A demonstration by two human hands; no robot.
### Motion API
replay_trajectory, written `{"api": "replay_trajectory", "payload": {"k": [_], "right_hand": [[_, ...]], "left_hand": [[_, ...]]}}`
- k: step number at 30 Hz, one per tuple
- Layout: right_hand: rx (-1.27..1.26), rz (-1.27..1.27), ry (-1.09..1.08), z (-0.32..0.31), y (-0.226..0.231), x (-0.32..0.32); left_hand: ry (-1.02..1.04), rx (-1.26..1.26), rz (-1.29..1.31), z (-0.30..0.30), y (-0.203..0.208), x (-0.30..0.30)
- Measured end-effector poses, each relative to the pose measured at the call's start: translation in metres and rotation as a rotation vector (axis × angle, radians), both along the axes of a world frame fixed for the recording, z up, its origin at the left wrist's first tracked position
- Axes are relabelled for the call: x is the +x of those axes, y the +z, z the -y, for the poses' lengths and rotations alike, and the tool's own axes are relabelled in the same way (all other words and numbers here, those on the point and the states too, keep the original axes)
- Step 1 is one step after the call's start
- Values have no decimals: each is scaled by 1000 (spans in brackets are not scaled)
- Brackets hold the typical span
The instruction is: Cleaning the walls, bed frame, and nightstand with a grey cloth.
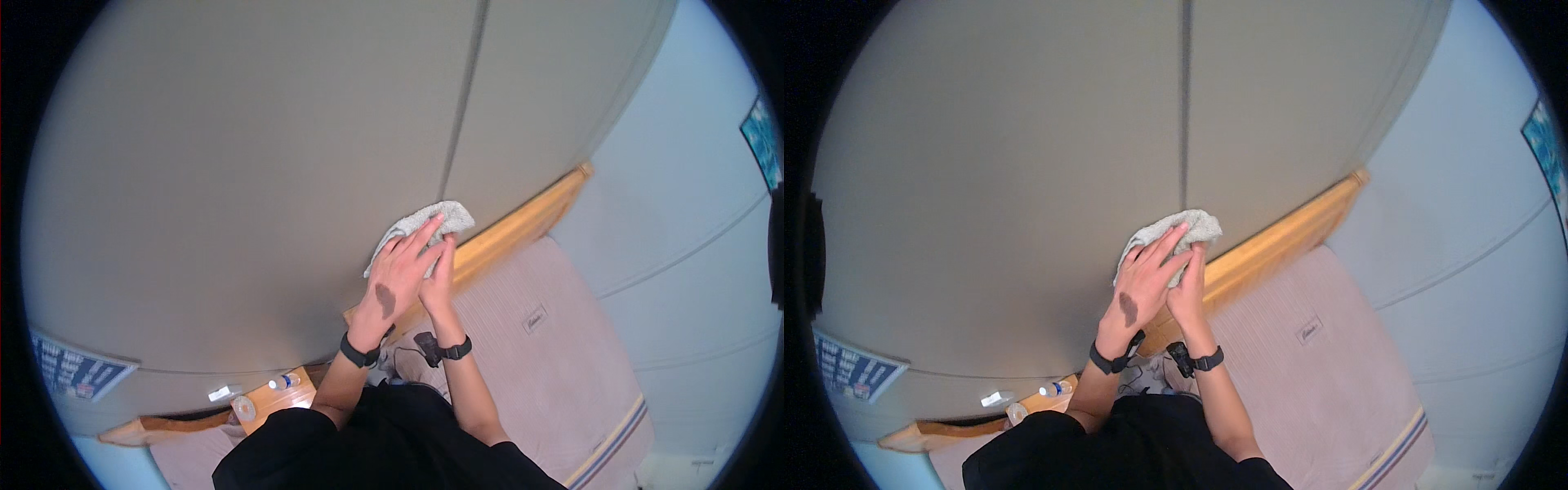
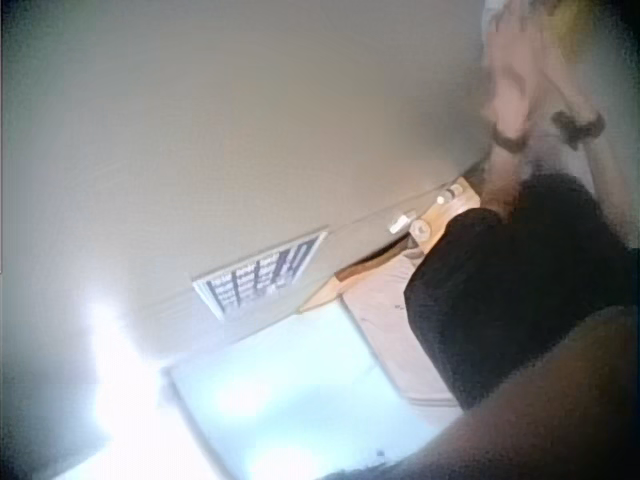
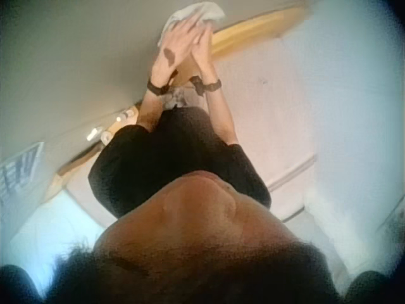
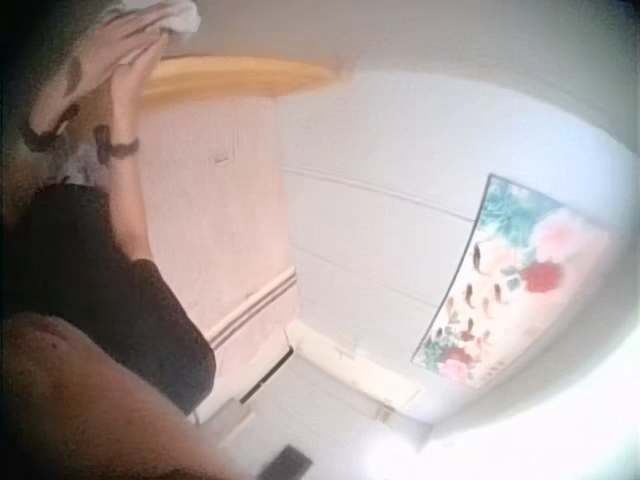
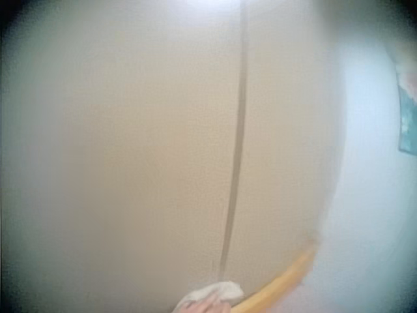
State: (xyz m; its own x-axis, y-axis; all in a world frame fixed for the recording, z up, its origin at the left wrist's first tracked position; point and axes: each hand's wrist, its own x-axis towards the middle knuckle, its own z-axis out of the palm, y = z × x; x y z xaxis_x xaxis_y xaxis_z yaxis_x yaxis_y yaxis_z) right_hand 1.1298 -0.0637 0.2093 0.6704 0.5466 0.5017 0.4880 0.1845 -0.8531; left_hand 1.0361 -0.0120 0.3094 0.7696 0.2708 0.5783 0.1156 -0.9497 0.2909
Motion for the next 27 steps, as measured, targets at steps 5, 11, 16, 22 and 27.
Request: {"api": "replay_trajectory", "payload": {"k": [5, 11, 16, 22, 27], "right_hand": [[116, 197, -100, -8, 131, -78], [254, 647, 200, 23, 240, -137], [274, 752, 517, 21, 302, -188], [264, 806, 718, -1, 278, -236], [339, 712, 662, 1, 329, -234]], "left_hand": [[183, 142, 140, -1, 78, -94], [672, 431, 517, 34, 140, -162], [970, 431, 713, 34, 164, -202], [1006, 303, 776, 9, 107, -245], [889, 250, 593, 23, 188, -257]]}}
